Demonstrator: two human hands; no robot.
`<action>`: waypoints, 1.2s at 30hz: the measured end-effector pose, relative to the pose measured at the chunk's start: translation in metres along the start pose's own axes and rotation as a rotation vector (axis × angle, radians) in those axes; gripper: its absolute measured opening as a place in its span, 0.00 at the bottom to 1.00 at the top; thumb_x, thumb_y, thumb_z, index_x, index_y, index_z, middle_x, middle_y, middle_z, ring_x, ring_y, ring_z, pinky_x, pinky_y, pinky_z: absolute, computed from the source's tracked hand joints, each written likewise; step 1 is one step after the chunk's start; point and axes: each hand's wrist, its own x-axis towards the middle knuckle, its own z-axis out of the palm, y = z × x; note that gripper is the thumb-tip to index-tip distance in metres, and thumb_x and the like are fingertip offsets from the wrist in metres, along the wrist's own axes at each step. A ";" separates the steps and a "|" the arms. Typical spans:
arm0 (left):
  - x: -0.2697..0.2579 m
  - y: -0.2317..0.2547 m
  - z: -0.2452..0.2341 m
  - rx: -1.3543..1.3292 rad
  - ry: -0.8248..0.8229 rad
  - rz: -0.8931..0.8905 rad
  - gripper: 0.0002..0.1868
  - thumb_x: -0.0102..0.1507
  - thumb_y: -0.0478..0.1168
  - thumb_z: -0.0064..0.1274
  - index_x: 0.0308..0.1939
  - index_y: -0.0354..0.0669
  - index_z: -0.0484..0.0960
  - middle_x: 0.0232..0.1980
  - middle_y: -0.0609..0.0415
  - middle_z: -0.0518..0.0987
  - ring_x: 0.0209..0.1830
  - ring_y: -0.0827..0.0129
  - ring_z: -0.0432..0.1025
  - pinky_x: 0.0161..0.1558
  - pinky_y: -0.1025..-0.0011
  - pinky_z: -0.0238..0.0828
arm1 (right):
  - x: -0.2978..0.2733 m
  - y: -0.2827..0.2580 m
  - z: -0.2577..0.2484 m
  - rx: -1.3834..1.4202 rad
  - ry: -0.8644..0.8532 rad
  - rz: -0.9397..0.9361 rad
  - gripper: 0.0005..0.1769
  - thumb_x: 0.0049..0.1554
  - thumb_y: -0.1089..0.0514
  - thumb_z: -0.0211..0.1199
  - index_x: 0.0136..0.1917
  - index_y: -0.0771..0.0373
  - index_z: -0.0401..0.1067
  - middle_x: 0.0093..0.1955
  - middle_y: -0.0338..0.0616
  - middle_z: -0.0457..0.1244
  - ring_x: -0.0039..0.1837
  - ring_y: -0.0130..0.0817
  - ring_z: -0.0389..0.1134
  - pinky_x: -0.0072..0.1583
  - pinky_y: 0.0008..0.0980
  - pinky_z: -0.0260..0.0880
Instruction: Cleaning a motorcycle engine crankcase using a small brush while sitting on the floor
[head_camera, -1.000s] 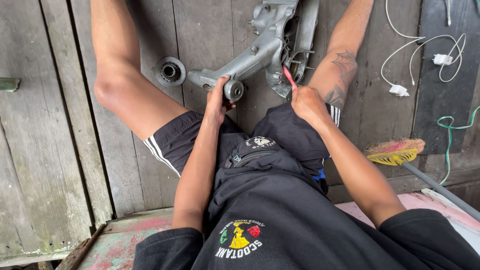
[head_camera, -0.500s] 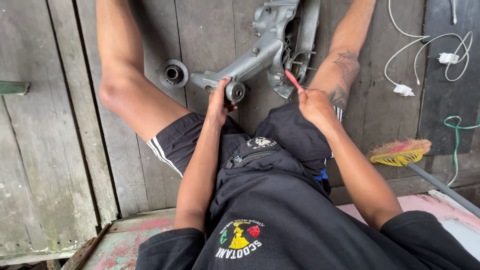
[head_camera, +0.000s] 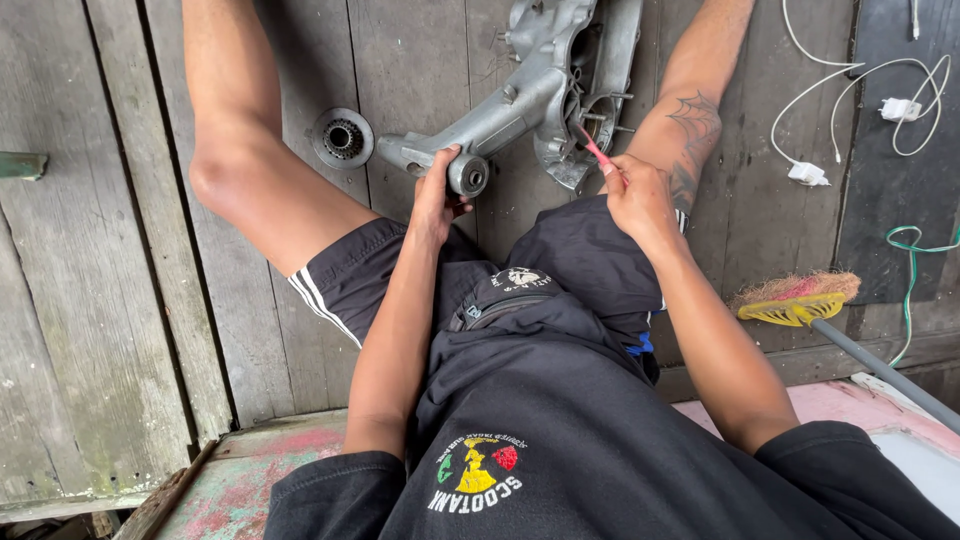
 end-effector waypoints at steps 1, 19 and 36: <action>0.000 -0.001 0.000 0.000 -0.001 -0.002 0.29 0.51 0.57 0.67 0.36 0.35 0.73 0.25 0.48 0.73 0.19 0.66 0.70 0.22 0.63 0.75 | 0.001 0.005 0.004 -0.001 -0.001 0.002 0.11 0.66 0.54 0.58 0.53 0.55 0.81 0.33 0.51 0.68 0.45 0.53 0.73 0.43 0.49 0.69; -0.002 0.000 -0.001 -0.012 -0.006 0.001 0.29 0.51 0.56 0.67 0.35 0.36 0.72 0.24 0.48 0.72 0.19 0.65 0.70 0.23 0.62 0.74 | 0.016 0.034 0.029 0.159 -0.151 0.196 0.15 0.64 0.51 0.55 0.60 0.48 0.80 0.30 0.38 0.67 0.36 0.30 0.67 0.38 0.32 0.66; -0.001 0.001 0.000 -0.013 0.001 0.002 0.29 0.51 0.56 0.67 0.37 0.35 0.73 0.25 0.47 0.72 0.20 0.64 0.70 0.24 0.62 0.75 | 0.023 -0.026 0.005 0.769 -0.318 0.512 0.16 0.66 0.55 0.51 0.62 0.56 0.74 0.23 0.30 0.44 0.20 0.12 0.42 0.20 0.13 0.39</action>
